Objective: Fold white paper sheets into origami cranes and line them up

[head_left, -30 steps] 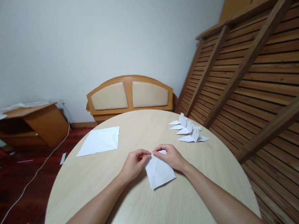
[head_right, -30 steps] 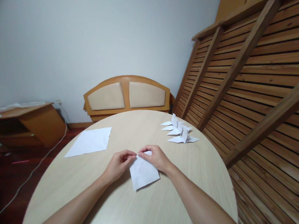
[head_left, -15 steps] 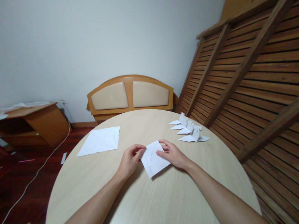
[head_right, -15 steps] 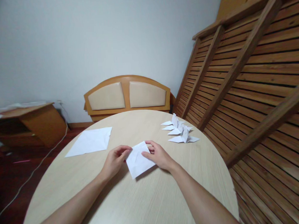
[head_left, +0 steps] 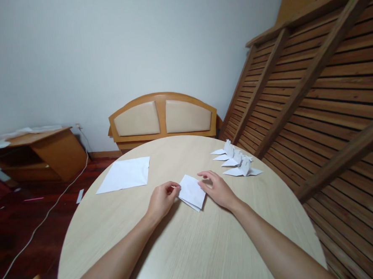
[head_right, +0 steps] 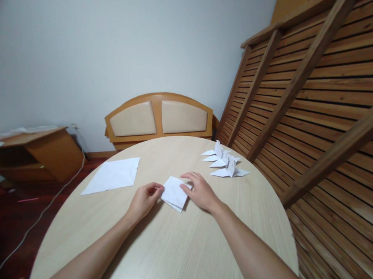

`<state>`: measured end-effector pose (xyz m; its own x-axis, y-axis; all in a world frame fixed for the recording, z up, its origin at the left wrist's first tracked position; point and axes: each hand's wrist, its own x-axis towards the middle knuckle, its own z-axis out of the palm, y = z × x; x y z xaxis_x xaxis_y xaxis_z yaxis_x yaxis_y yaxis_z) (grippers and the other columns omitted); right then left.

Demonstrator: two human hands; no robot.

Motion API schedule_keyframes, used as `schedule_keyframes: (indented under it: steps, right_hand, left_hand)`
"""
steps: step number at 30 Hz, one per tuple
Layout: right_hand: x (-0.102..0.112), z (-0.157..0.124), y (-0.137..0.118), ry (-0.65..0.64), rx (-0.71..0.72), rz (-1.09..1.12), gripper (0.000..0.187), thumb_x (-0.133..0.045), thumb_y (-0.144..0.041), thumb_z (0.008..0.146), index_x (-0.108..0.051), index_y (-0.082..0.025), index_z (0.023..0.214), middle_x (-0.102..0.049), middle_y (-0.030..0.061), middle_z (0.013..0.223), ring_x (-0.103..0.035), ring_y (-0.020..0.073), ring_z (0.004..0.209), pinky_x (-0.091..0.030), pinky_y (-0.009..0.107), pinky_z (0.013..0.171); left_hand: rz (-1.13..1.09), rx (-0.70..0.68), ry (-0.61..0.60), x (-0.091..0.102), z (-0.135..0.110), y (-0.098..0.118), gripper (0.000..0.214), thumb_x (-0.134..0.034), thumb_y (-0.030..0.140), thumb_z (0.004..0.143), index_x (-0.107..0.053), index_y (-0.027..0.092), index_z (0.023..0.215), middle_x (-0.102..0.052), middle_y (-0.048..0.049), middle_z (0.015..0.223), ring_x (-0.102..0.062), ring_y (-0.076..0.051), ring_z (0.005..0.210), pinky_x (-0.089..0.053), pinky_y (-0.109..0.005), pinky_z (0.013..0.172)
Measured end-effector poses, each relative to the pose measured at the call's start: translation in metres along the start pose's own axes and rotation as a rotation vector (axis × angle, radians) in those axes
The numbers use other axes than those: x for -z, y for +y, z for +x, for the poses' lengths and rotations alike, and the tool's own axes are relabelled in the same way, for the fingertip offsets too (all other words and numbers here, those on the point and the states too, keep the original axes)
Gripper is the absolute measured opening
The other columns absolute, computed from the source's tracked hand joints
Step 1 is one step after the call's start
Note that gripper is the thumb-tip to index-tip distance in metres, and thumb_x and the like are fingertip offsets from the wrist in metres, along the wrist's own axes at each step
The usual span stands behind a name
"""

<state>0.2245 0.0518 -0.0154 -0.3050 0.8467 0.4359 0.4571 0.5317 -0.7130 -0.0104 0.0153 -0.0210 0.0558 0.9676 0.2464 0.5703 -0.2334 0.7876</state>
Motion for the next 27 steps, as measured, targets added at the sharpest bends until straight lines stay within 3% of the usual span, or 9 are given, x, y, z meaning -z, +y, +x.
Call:
schedule_keyframes:
  steps: [2,4,7,9,12,15,22,27]
  right_hand:
    - [0.002,-0.004,-0.011,-0.091,0.13,-0.069,0.028,-0.062,-0.032,0.09,-0.066,-0.022,0.115,-0.066,0.0086,0.121,-0.057,0.0227,0.115,-0.042,0.042,0.104]
    - [0.002,-0.008,-0.019,-0.244,0.205,-0.103,0.042,-0.065,-0.038,0.088,-0.061,-0.023,0.127,-0.061,0.0099,0.132,-0.052,0.0237,0.125,-0.039,0.042,0.109]
    - [-0.002,-0.015,-0.023,-0.433,0.226,-0.18,0.066,-0.071,-0.049,0.082,-0.053,-0.022,0.14,-0.051,0.0124,0.146,-0.043,0.0282,0.136,-0.033,0.046,0.114]
    - [-0.005,-0.017,-0.021,-0.482,0.206,-0.215,0.069,-0.071,-0.052,0.081,-0.053,-0.023,0.141,-0.049,0.0128,0.148,-0.041,0.0299,0.139,-0.031,0.048,0.115]
    - [-0.006,-0.016,-0.019,-0.485,0.209,-0.213,0.062,-0.069,-0.049,0.083,-0.055,-0.023,0.139,-0.05,0.0112,0.148,-0.041,0.0291,0.139,-0.03,0.048,0.116]
    - [-0.004,-0.014,-0.02,-0.468,0.222,-0.2,0.057,-0.068,-0.046,0.085,-0.058,-0.023,0.136,-0.053,0.0108,0.145,-0.044,0.0284,0.137,-0.032,0.048,0.116]
    - [0.003,-0.012,-0.025,-0.414,0.217,-0.187,0.041,-0.065,-0.037,0.087,-0.067,-0.023,0.125,-0.065,0.0094,0.133,-0.055,0.025,0.128,-0.038,0.041,0.113]
    - [0.004,-0.011,-0.024,-0.428,0.19,-0.214,0.035,-0.06,-0.042,0.091,-0.073,-0.023,0.117,-0.063,0.0111,0.134,-0.055,0.0264,0.129,-0.038,0.042,0.112]
  left_hand:
    - [0.049,0.017,-0.006,0.0,0.001,-0.003,0.03,-0.053,0.039,0.091,-0.073,0.017,0.091,-0.071,-0.0034,0.074,-0.062,-0.017,0.065,-0.039,-0.026,0.059]
    - [0.135,0.008,-0.026,0.001,0.002,-0.006,0.029,-0.051,0.037,0.092,-0.073,0.018,0.092,-0.071,-0.0039,0.075,-0.064,-0.019,0.069,-0.042,-0.027,0.063]
    - [0.296,-0.07,-0.028,0.001,0.0,-0.006,0.025,-0.054,0.034,0.091,-0.073,0.018,0.094,-0.071,-0.0068,0.081,-0.065,-0.024,0.085,-0.046,-0.033,0.077]
    - [0.343,-0.157,-0.03,0.001,-0.002,-0.003,0.024,-0.055,0.032,0.091,-0.072,0.018,0.101,-0.071,-0.0105,0.096,-0.063,-0.026,0.1,-0.047,-0.037,0.089]
    - [0.337,-0.298,-0.161,0.001,-0.007,0.004,0.033,-0.05,0.029,0.095,-0.064,0.021,0.124,-0.062,-0.0111,0.131,-0.055,-0.024,0.124,-0.038,-0.042,0.109]
    - [0.41,-0.321,-0.311,0.0,-0.011,0.008,0.041,-0.044,0.031,0.098,-0.052,0.026,0.139,-0.051,-0.0075,0.148,-0.042,-0.024,0.14,-0.02,-0.052,0.119]
    - [0.517,-0.297,-0.404,0.005,-0.013,0.01,0.054,-0.043,0.051,0.098,-0.041,0.028,0.147,-0.037,-0.0064,0.157,-0.026,-0.031,0.148,-0.015,-0.058,0.119]
    - [0.536,-0.346,-0.407,0.006,-0.014,0.008,0.051,-0.04,0.047,0.1,-0.041,0.027,0.147,-0.036,-0.008,0.157,-0.027,-0.031,0.147,-0.022,-0.057,0.117]
